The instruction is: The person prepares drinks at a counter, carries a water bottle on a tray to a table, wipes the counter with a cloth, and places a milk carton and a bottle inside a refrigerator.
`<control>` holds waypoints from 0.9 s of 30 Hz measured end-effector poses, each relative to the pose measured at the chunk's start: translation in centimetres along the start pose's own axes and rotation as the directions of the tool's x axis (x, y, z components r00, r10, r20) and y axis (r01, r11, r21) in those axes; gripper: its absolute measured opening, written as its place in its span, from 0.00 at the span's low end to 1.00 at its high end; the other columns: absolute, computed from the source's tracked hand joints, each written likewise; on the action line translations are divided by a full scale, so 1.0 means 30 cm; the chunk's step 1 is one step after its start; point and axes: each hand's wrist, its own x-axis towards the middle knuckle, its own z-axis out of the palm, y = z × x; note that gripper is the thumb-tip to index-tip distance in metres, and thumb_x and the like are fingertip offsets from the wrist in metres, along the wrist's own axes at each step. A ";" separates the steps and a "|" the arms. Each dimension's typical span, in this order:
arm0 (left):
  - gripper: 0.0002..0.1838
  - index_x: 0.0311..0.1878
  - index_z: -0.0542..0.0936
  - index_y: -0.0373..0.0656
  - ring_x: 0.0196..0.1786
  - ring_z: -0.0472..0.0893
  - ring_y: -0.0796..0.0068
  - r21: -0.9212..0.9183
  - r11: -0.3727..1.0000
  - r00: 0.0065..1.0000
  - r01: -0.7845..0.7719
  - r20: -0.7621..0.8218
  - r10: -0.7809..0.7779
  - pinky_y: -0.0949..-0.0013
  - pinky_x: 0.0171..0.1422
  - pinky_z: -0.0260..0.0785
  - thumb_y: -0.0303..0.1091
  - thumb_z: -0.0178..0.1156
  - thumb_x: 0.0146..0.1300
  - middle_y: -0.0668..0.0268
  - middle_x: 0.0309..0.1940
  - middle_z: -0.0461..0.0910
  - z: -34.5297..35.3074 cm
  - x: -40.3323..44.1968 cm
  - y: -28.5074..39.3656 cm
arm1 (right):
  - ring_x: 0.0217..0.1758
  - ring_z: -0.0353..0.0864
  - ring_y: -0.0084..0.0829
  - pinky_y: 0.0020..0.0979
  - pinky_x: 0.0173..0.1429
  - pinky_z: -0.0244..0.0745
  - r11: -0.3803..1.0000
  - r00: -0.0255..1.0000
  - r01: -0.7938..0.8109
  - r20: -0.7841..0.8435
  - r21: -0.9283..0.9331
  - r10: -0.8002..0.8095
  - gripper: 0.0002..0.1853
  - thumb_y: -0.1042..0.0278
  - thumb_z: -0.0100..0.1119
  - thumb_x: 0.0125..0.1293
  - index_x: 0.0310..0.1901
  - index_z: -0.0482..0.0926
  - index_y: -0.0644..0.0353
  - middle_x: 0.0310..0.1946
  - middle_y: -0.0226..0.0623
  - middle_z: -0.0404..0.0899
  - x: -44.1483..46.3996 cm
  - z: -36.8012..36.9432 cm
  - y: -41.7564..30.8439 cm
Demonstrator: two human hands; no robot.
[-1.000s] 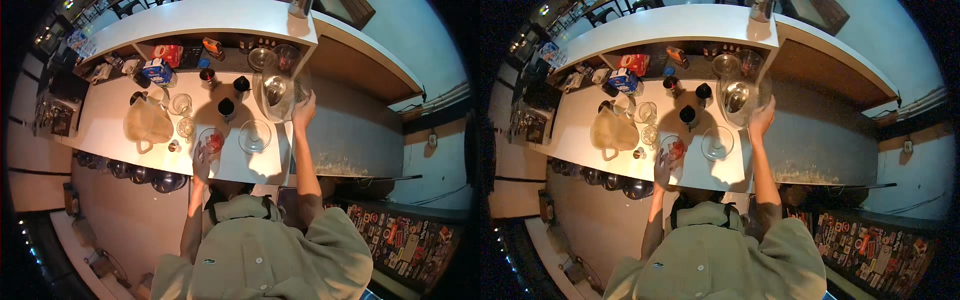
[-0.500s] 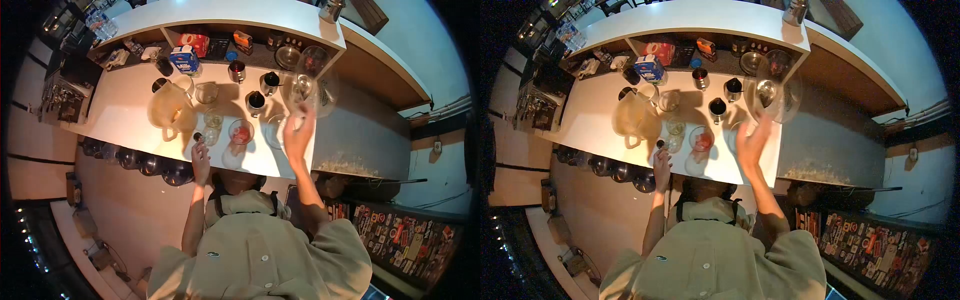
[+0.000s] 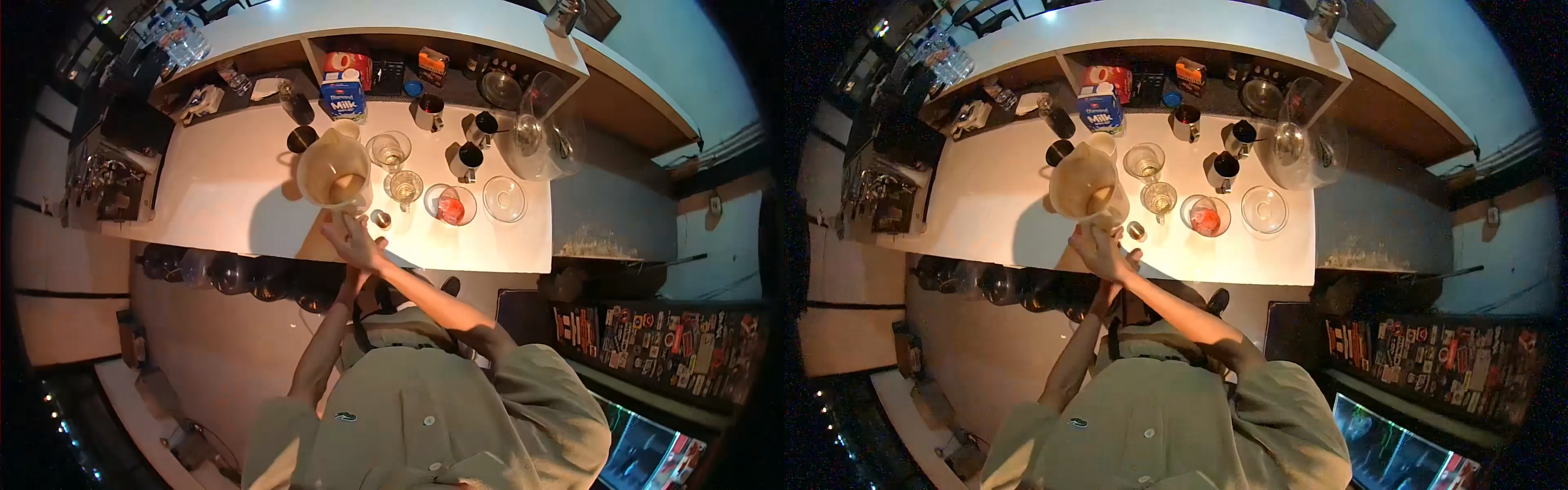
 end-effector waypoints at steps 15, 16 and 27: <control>0.25 0.56 0.77 0.35 0.44 0.79 0.58 0.217 0.966 0.986 -0.139 0.122 0.114 0.62 0.45 0.74 0.36 0.72 0.60 0.56 0.44 0.79 0.050 0.018 0.009 | 0.22 0.57 0.18 0.30 0.26 0.53 0.996 0.916 0.010 -0.399 0.083 0.024 0.25 0.54 0.61 0.74 0.22 0.70 0.63 0.15 0.25 0.59 0.061 -0.014 -0.222; 0.25 0.56 0.77 0.35 0.44 0.79 0.58 0.249 0.955 0.983 -0.158 0.135 0.127 0.62 0.45 0.74 0.36 0.73 0.59 0.55 0.44 0.79 0.059 -0.005 -0.001 | 0.22 0.57 0.17 0.29 0.26 0.53 0.995 0.934 0.010 -0.356 0.099 0.026 0.25 0.54 0.62 0.73 0.22 0.70 0.63 0.15 0.25 0.59 0.054 -0.041 -0.256; 0.24 0.57 0.78 0.35 0.46 0.79 0.55 0.553 0.805 0.977 -0.215 0.105 0.188 0.59 0.47 0.74 0.35 0.73 0.60 0.53 0.49 0.81 0.120 -0.094 0.107 | 0.27 0.70 0.14 0.22 0.31 0.64 0.985 0.950 0.170 -0.263 -0.021 -0.169 0.14 0.65 0.70 0.66 0.26 0.81 0.64 0.20 0.23 0.74 -0.187 -0.605 -0.762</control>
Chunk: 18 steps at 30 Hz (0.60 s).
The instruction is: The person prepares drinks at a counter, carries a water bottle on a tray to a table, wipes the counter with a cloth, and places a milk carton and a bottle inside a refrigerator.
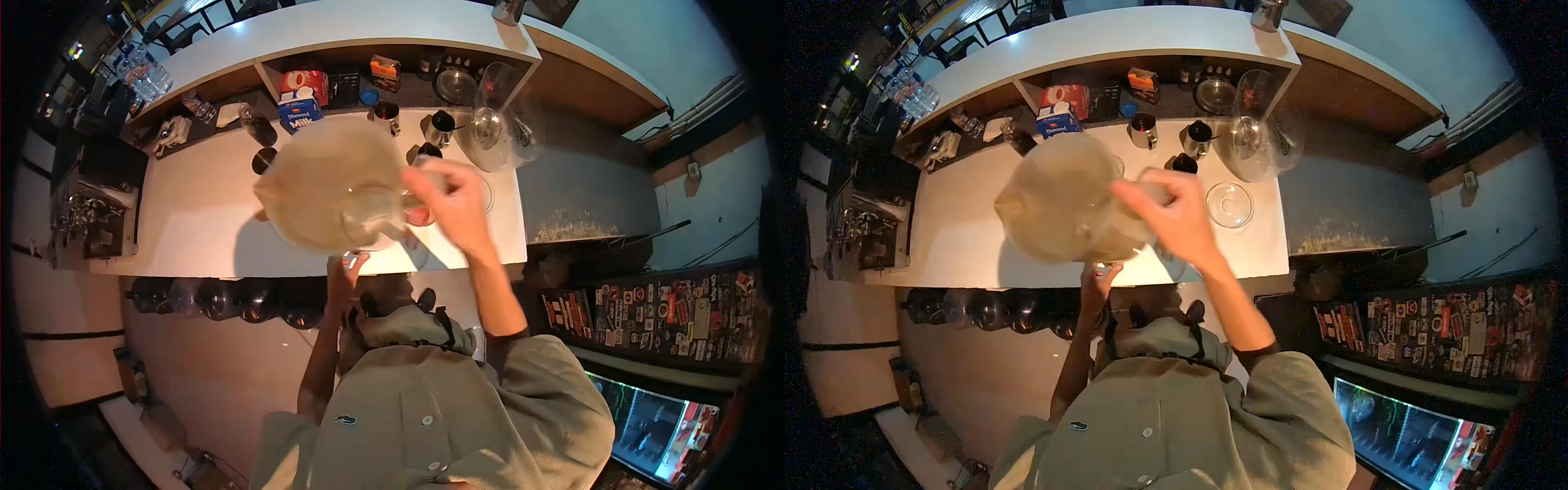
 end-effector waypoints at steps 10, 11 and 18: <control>0.28 0.59 0.76 0.43 0.50 0.79 0.64 -0.058 0.971 0.971 -0.232 -0.079 0.227 0.63 0.50 0.74 0.36 0.75 0.58 0.58 0.52 0.81 0.026 0.142 0.282 | 0.34 0.70 0.15 0.21 0.38 0.65 0.958 0.994 0.102 0.072 -0.267 -0.086 0.09 0.69 0.69 0.66 0.37 0.78 0.64 0.30 0.24 0.75 -0.140 -0.515 -0.070; 0.27 0.59 0.76 0.43 0.50 0.79 0.64 -0.075 0.972 0.974 -0.221 -0.073 0.216 0.63 0.50 0.74 0.36 0.75 0.58 0.58 0.52 0.81 0.051 0.156 0.292 | 0.34 0.69 0.14 0.21 0.38 0.65 0.956 0.996 0.076 0.059 -0.284 -0.062 0.09 0.69 0.68 0.67 0.38 0.78 0.64 0.30 0.23 0.75 -0.148 -0.552 -0.053; 0.25 0.55 0.77 0.42 0.55 0.78 0.56 -0.129 0.966 0.974 -0.222 0.016 0.226 0.59 0.54 0.75 0.36 0.75 0.56 0.58 0.48 0.81 0.129 0.208 0.462 | 0.31 0.66 0.14 0.22 0.34 0.62 0.876 0.996 0.065 -0.024 -0.478 -0.087 0.11 0.65 0.67 0.68 0.40 0.81 0.65 0.26 0.22 0.73 -0.149 -0.703 0.010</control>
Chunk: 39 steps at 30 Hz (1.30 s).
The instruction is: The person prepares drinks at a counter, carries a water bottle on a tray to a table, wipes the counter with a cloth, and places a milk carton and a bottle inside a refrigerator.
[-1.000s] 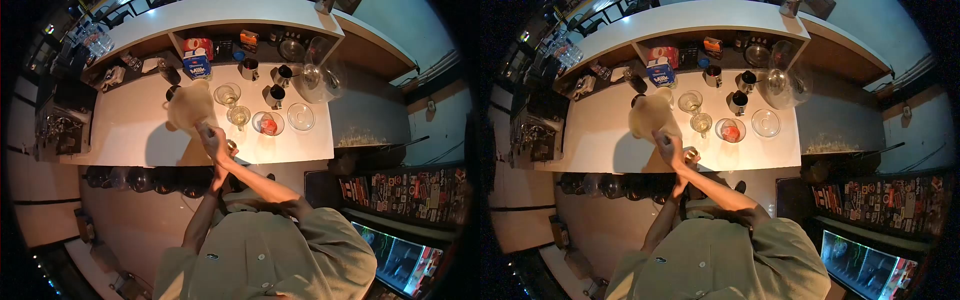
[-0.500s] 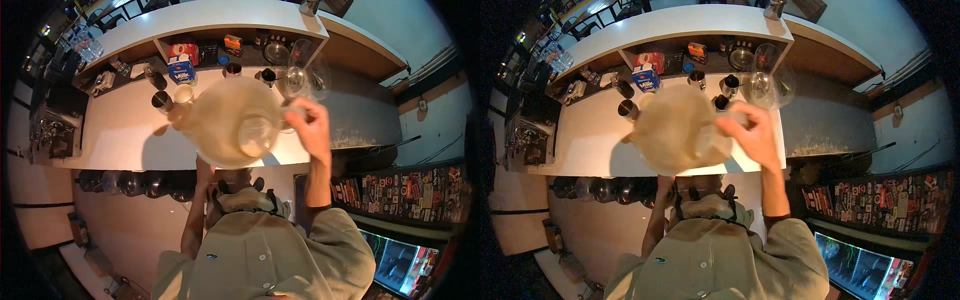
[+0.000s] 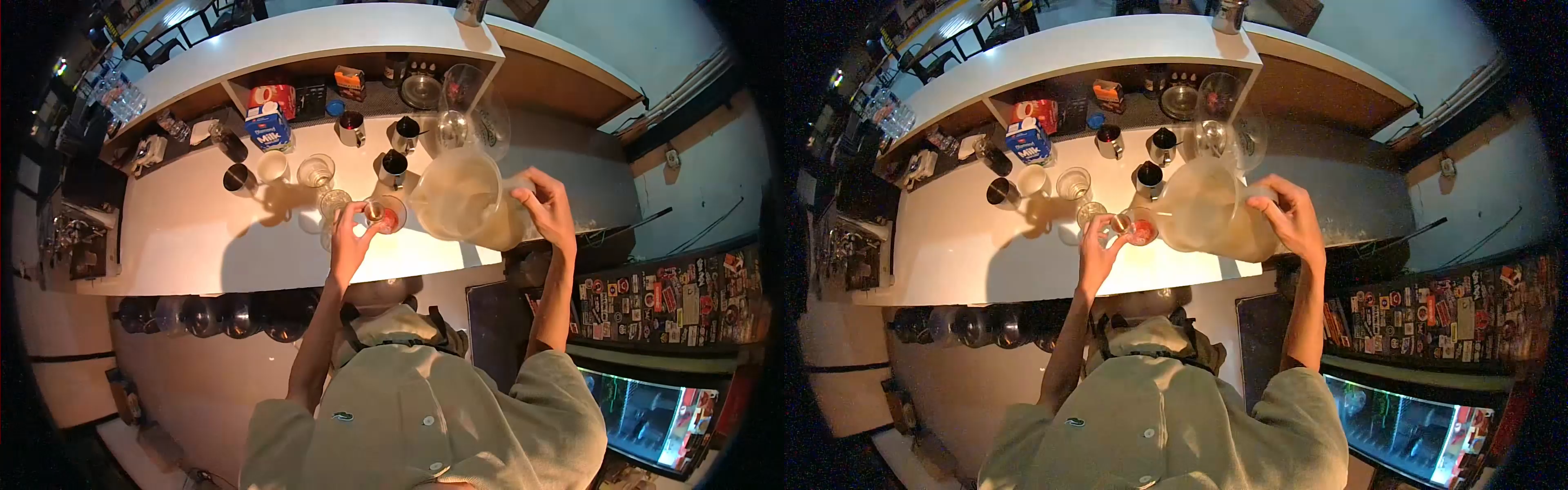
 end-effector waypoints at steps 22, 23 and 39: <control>0.26 0.60 0.79 0.45 0.49 0.82 0.57 -0.080 0.993 0.995 -0.086 0.035 0.089 0.62 0.52 0.75 0.34 0.73 0.58 0.55 0.50 0.83 0.068 0.057 0.005 | 0.23 0.64 0.22 0.31 0.28 0.61 0.955 0.982 0.100 0.181 -0.279 -0.049 0.20 0.55 0.72 0.64 0.38 0.84 0.68 0.21 0.39 0.74 0.171 0.045 -0.125; 0.26 0.60 0.79 0.44 0.49 0.82 0.58 -0.089 0.994 0.997 -0.068 0.039 0.071 0.62 0.52 0.75 0.34 0.73 0.58 0.54 0.50 0.83 0.066 0.055 0.016 | 0.23 0.64 0.23 0.31 0.28 0.62 0.950 0.981 0.105 0.185 -0.294 -0.051 0.20 0.55 0.72 0.64 0.38 0.84 0.68 0.22 0.39 0.75 0.175 0.047 -0.132; 0.26 0.61 0.79 0.44 0.47 0.85 0.67 -0.112 0.993 0.995 0.029 0.093 -0.018 0.61 0.59 0.74 0.35 0.73 0.58 0.57 0.49 0.85 0.084 0.047 0.029 | 0.22 0.58 0.22 0.31 0.26 0.57 0.915 0.966 0.145 0.252 -0.376 -0.050 0.19 0.54 0.72 0.64 0.36 0.83 0.66 0.20 0.36 0.69 0.204 0.061 -0.172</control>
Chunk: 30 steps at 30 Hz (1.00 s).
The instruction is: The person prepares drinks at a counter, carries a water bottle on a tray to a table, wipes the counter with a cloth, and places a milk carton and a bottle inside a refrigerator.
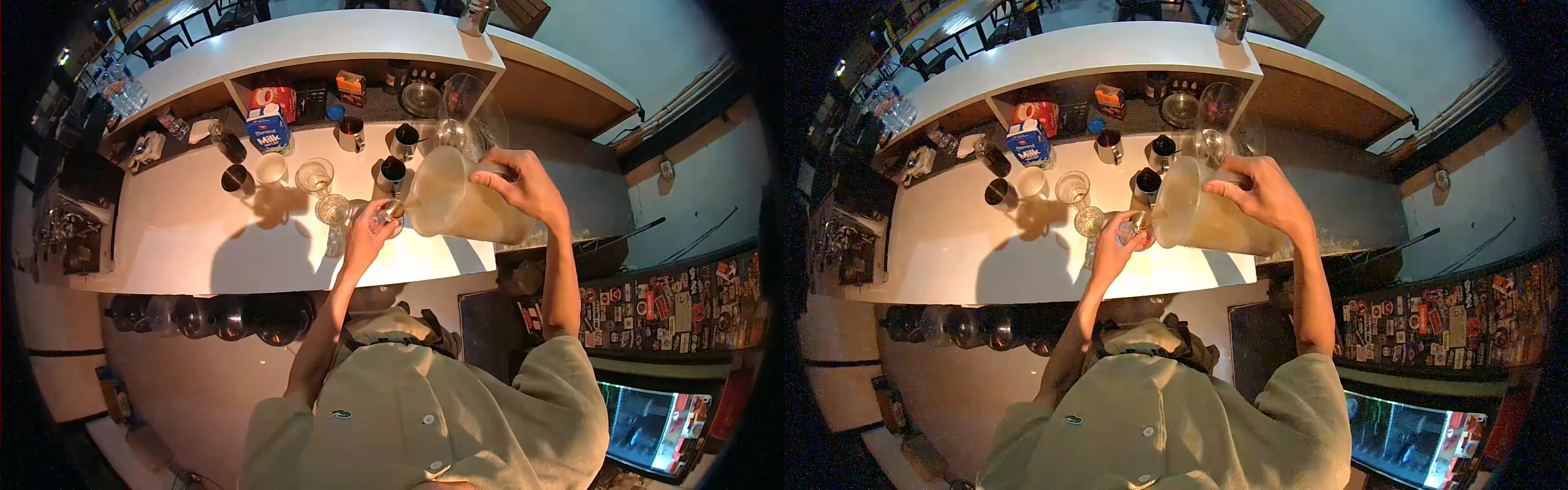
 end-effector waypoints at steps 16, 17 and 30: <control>0.25 0.58 0.79 0.44 0.39 0.84 0.60 -0.012 0.997 0.997 -0.073 -0.013 0.073 0.56 0.71 0.62 0.33 0.73 0.56 0.57 0.44 0.86 0.027 0.012 -0.061 | 0.21 0.70 0.36 0.37 0.30 0.68 0.998 0.998 -0.023 0.056 -0.062 0.027 0.20 0.53 0.71 0.64 0.36 0.84 0.67 0.23 0.48 0.78 0.024 0.007 -0.052; 0.25 0.58 0.79 0.44 0.39 0.84 0.60 -0.011 0.997 0.997 -0.079 -0.018 0.078 0.56 0.71 0.62 0.33 0.73 0.56 0.57 0.45 0.86 0.029 0.014 -0.067 | 0.21 0.70 0.37 0.38 0.30 0.69 0.998 0.998 -0.027 0.058 -0.059 0.031 0.20 0.53 0.71 0.64 0.36 0.84 0.67 0.23 0.48 0.78 0.026 0.009 -0.052; 0.25 0.58 0.80 0.45 0.39 0.78 0.63 -0.004 0.999 0.999 -0.039 -0.010 0.039 0.62 0.52 0.72 0.31 0.73 0.56 0.59 0.44 0.86 0.016 0.010 -0.046 | 0.22 0.67 0.41 0.39 0.31 0.67 0.998 0.996 -0.029 0.079 -0.050 0.033 0.20 0.53 0.70 0.65 0.36 0.84 0.68 0.21 0.52 0.74 0.036 0.022 -0.054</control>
